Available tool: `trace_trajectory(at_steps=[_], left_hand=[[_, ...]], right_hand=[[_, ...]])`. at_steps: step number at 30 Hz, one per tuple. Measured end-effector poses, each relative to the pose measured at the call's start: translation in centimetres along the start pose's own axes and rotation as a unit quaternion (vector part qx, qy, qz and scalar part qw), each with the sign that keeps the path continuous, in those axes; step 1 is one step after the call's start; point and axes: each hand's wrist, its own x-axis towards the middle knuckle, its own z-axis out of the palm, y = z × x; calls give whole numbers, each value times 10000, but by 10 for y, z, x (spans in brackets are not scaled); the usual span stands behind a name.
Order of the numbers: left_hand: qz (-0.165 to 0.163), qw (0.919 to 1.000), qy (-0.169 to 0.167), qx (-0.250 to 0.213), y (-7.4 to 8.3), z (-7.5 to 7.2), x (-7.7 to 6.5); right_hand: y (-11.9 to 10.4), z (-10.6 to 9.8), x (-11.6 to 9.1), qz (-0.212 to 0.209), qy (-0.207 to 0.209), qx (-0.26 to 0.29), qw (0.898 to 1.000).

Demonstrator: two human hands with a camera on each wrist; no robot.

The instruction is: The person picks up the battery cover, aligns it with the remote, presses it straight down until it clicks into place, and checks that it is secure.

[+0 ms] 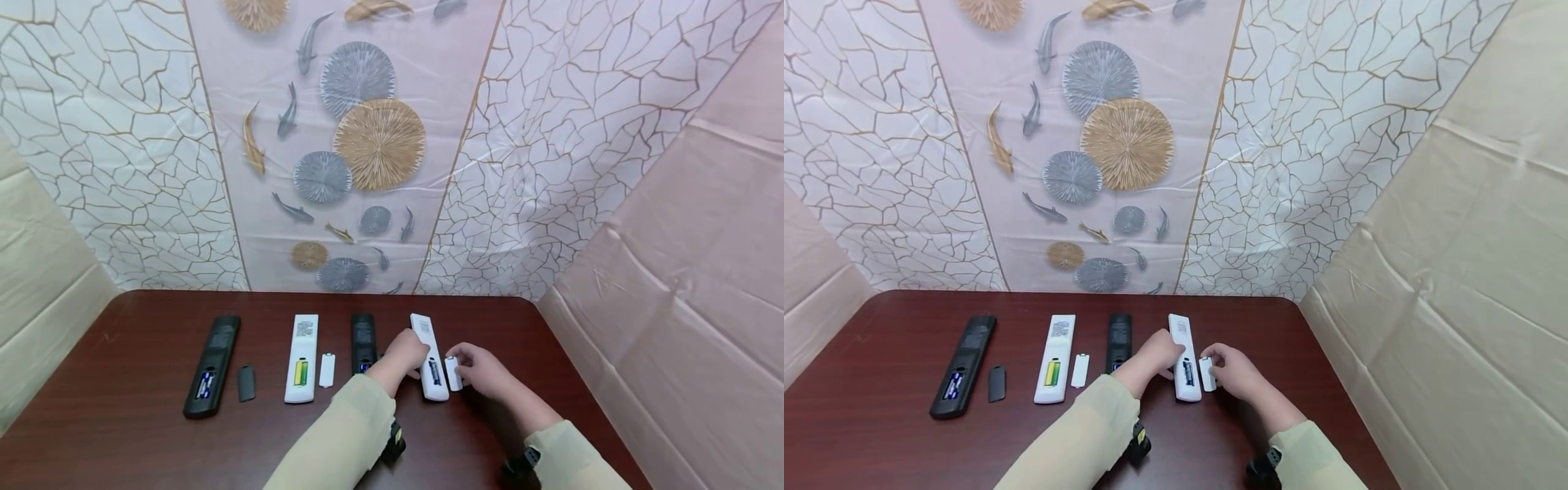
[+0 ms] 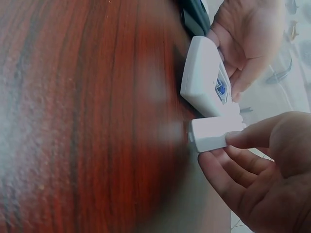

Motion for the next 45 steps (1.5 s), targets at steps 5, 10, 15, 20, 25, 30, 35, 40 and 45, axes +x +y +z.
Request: trace_trajectory(at_steps=[5,10,15,20,25,30,35,40,45], left_hand=[[17,9954,-327,-902,-3,-3,-1],[45,9901,-469,-1320,-2,-6,-5],[95,9858,-535,-1592,-2,-6,-8],[140,9789,-631,-1938,0,-8,-11],[124,9772,-474,-2066,2,-11,-15],[24,9767,-349,-2119,3,-17,-19],[56,9768,-303,-2121,4,-23,-23],[76,9769,-296,-2115,3,-25,-26],[98,9766,-317,-2123,2,-25,-27]], right_hand=[[-3,0,2,108,299,397,9987],[-7,-3,4,-6,539,682,9962],[-13,-3,0,-22,550,968,9938],[-23,-4,-4,-48,517,1266,9906],[-35,-4,-9,-131,514,1500,9873],[-44,-1,-14,-167,497,1470,9877],[-51,1,-16,-151,578,1424,9880],[-54,3,-16,-150,570,1468,9874],[-54,5,-18,-241,487,1522,9868]])
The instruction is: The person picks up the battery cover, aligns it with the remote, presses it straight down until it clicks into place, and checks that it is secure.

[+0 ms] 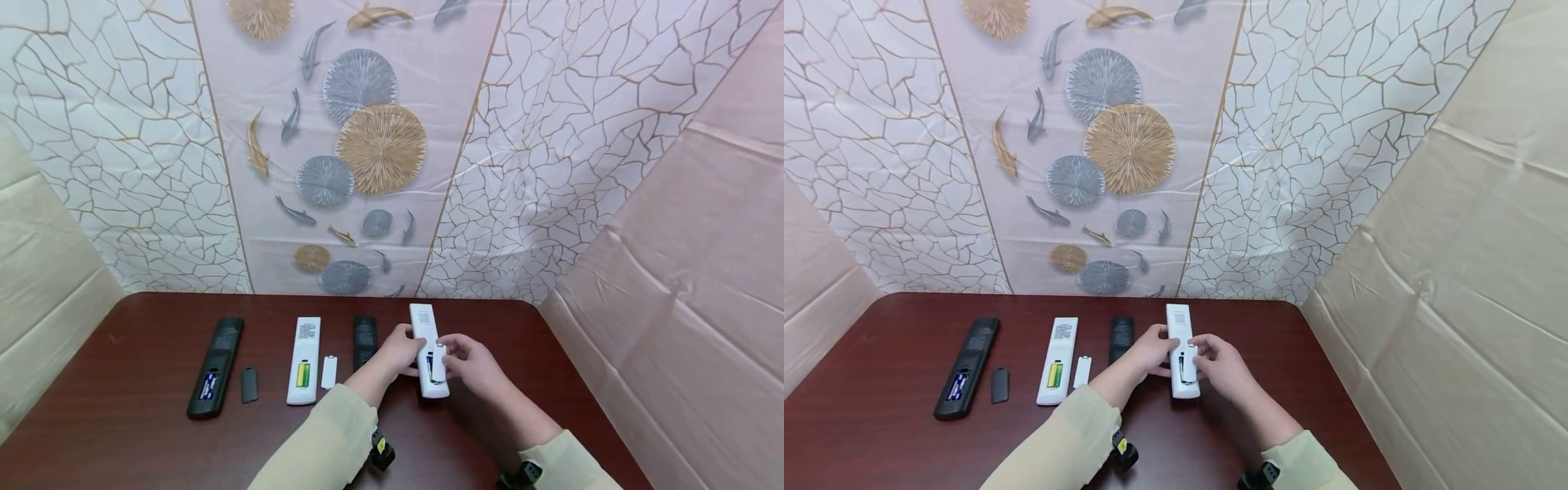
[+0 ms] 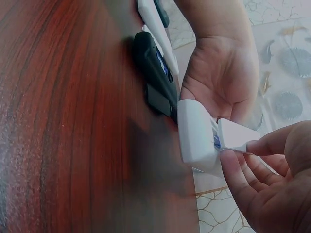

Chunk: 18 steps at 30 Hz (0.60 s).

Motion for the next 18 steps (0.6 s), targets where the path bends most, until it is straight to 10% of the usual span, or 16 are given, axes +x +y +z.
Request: trace_trajectory(at_steps=[18], left_hand=[[-16,9999,47,145,2,-5,-9]], right_hand=[[2,9,-7,-116,83,-102,9998]])
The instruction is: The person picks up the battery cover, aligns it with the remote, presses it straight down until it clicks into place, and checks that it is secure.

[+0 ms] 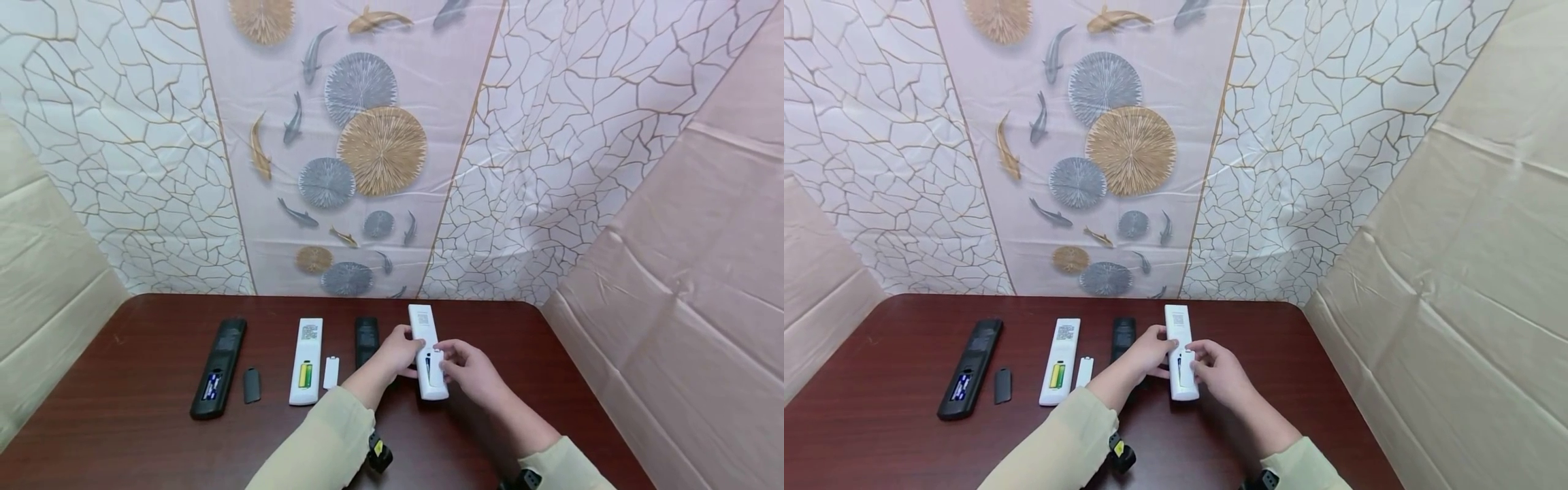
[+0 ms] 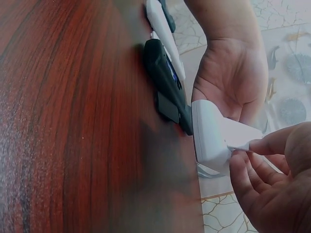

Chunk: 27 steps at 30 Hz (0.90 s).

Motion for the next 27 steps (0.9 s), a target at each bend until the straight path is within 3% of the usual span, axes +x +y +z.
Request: trace_trajectory(at_steps=[6,15,27], left_hand=[[-4,10000,-35,-11,-1,-1,0],[-24,10000,-59,-14,0,-3,1],[-4,9998,-107,-151,3,-5,2]], right_hand=[[1,2,1,-12,24,-344,9994],[1,4,3,-7,20,-445,9990],[5,12,9,-125,463,-835,9954]])
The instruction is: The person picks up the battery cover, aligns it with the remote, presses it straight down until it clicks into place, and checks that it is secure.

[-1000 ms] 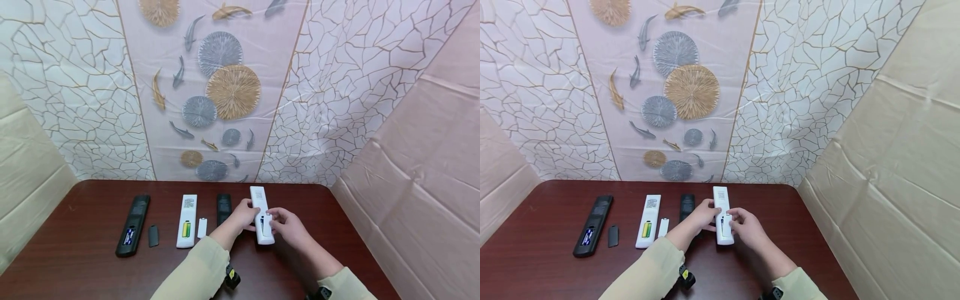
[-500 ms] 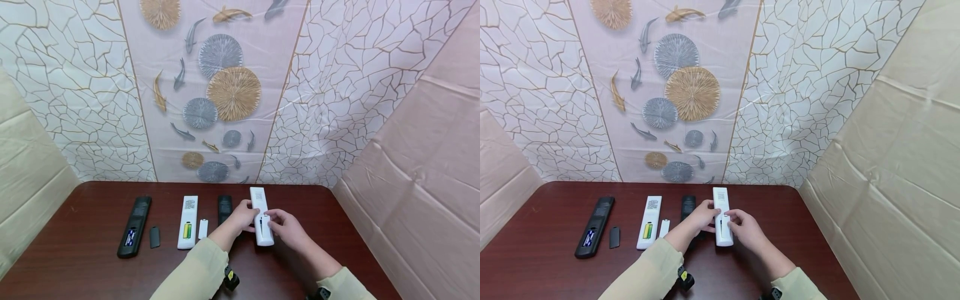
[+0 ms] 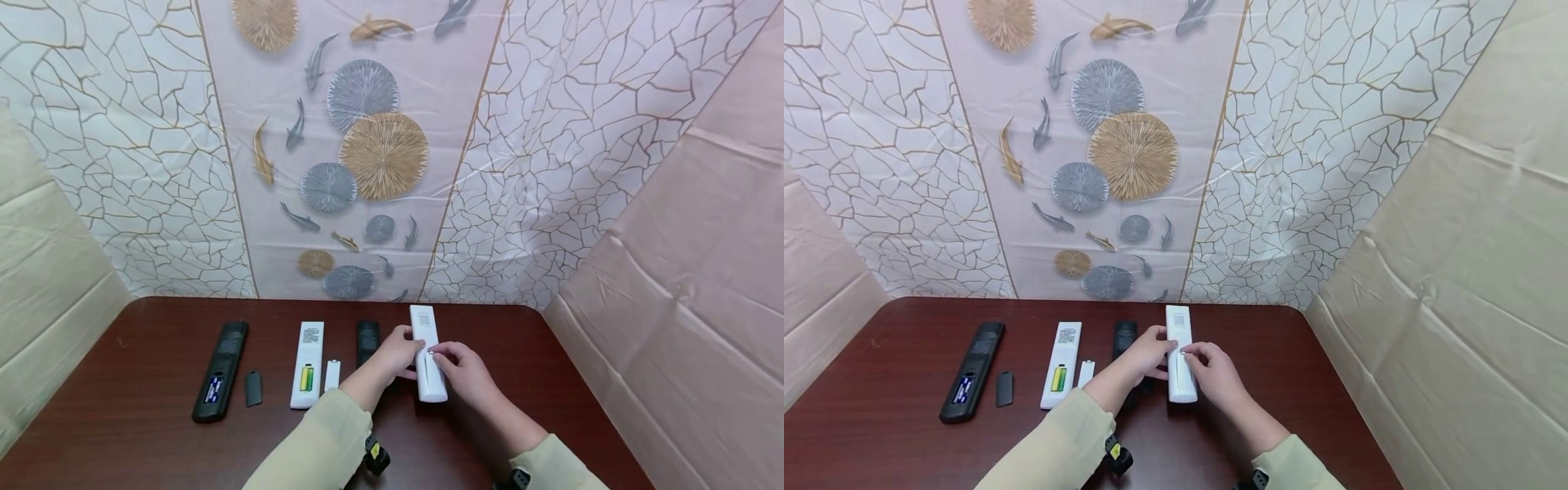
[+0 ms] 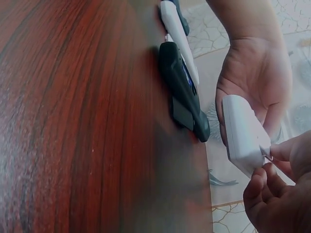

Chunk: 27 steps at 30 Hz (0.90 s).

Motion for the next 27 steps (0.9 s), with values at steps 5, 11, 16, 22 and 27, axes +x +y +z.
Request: trace_trajectory(at_steps=[5,11,16,22,27], left_hand=[[68,10000,32,40,1,1,-2],[68,9999,61,112,4,1,-5],[19,10000,46,51,7,-1,-6],[1,10000,20,-52,7,-4,-5],[34,9999,-6,-122,7,-6,-8]], right_hand=[[-1,1,1,-16,88,233,9997],[-1,3,2,199,195,517,9983],[-1,6,4,498,137,1069,9929],[0,6,6,1119,-401,2000,9726],[0,6,8,1388,-565,2300,9616]])
